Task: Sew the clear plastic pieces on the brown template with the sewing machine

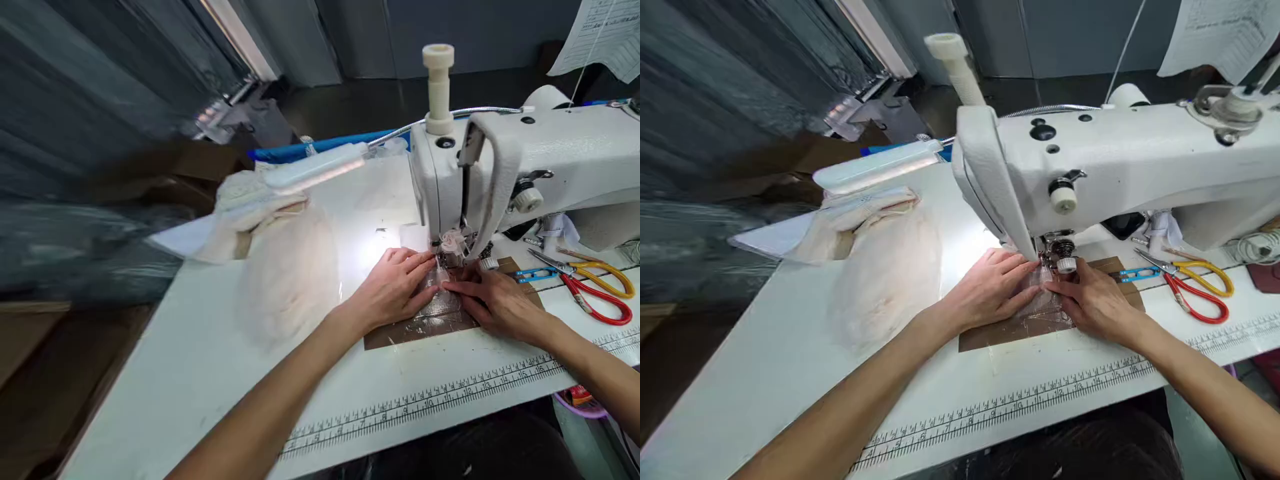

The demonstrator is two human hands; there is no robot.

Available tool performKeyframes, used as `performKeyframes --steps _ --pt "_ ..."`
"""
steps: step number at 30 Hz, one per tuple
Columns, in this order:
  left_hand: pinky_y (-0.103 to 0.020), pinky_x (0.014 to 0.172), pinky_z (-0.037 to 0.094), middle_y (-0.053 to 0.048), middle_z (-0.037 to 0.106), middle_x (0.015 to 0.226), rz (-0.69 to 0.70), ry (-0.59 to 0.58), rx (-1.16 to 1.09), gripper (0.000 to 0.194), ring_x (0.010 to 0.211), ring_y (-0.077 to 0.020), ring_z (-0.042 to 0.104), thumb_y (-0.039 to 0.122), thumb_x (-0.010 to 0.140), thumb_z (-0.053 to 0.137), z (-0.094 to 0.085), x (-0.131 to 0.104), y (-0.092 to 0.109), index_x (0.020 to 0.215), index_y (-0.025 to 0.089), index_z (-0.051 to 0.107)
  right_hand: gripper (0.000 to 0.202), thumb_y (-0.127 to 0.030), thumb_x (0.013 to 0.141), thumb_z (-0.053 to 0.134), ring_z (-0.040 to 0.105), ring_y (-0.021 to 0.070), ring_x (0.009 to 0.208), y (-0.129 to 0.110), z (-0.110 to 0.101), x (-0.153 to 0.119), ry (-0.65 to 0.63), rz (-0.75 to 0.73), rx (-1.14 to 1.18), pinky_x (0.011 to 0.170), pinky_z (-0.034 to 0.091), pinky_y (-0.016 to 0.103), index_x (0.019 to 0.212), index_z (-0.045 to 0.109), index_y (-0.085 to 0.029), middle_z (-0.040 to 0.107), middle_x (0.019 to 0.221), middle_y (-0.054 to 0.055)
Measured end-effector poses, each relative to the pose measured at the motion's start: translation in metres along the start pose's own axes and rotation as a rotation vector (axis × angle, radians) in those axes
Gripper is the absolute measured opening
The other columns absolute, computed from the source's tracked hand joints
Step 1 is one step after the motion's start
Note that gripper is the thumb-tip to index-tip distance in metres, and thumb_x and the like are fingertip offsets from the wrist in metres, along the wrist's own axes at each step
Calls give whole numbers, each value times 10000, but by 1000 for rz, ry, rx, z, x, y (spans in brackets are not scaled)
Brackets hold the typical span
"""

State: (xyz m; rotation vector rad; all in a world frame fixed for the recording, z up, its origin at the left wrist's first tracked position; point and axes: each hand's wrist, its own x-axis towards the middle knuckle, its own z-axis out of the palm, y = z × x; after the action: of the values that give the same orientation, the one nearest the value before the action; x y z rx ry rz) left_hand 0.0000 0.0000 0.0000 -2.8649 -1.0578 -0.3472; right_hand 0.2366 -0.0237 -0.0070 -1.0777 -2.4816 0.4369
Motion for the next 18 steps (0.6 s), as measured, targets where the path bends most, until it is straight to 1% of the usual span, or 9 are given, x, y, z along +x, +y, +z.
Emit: performKeyframes --steps 4,8,11,15,18 --pt "-406 786 434 -141 676 1131 -19 -15 -18 429 1000 -275 577 408 1011 356 1 0 -2 1210 112 595 342 -251 970 458 612 203 892 2 4 -1 16 -6 -28 791 575 393 1235 675 -263 563 1062 108" --pt "-433 822 447 -145 671 1168 -1 21 -55 434 1009 -276 569 397 1012 350 3 -2 -4 1217 101 592 328 -251 970 459 612 205 928 1 4 0 52 -41 -26 827 571 396 1201 692 -254 571 1042 101" --pt "-435 835 450 -142 675 1168 5 47 -75 440 1011 -271 569 396 1014 347 5 -3 -5 1226 96 590 331 -227 960 464 615 203 912 0 5 0 58 -35 -25 824 571 394 1196 695 -252 580 1016 98" --pt "-440 818 452 -137 675 1180 -31 30 -98 441 1015 -276 565 405 1008 357 6 -3 -5 1244 111 586 340 -214 952 472 614 202 903 0 5 1 36 -9 -33 817 569 393 1203 691 -282 590 1017 90" --pt "-450 835 452 -132 670 1199 -41 18 -109 437 1031 -280 559 407 1002 368 6 -3 -4 1259 125 582 339 -217 955 472 611 208 915 0 6 1 36 -22 -36 829 564 393 1214 686 -258 596 1023 99"
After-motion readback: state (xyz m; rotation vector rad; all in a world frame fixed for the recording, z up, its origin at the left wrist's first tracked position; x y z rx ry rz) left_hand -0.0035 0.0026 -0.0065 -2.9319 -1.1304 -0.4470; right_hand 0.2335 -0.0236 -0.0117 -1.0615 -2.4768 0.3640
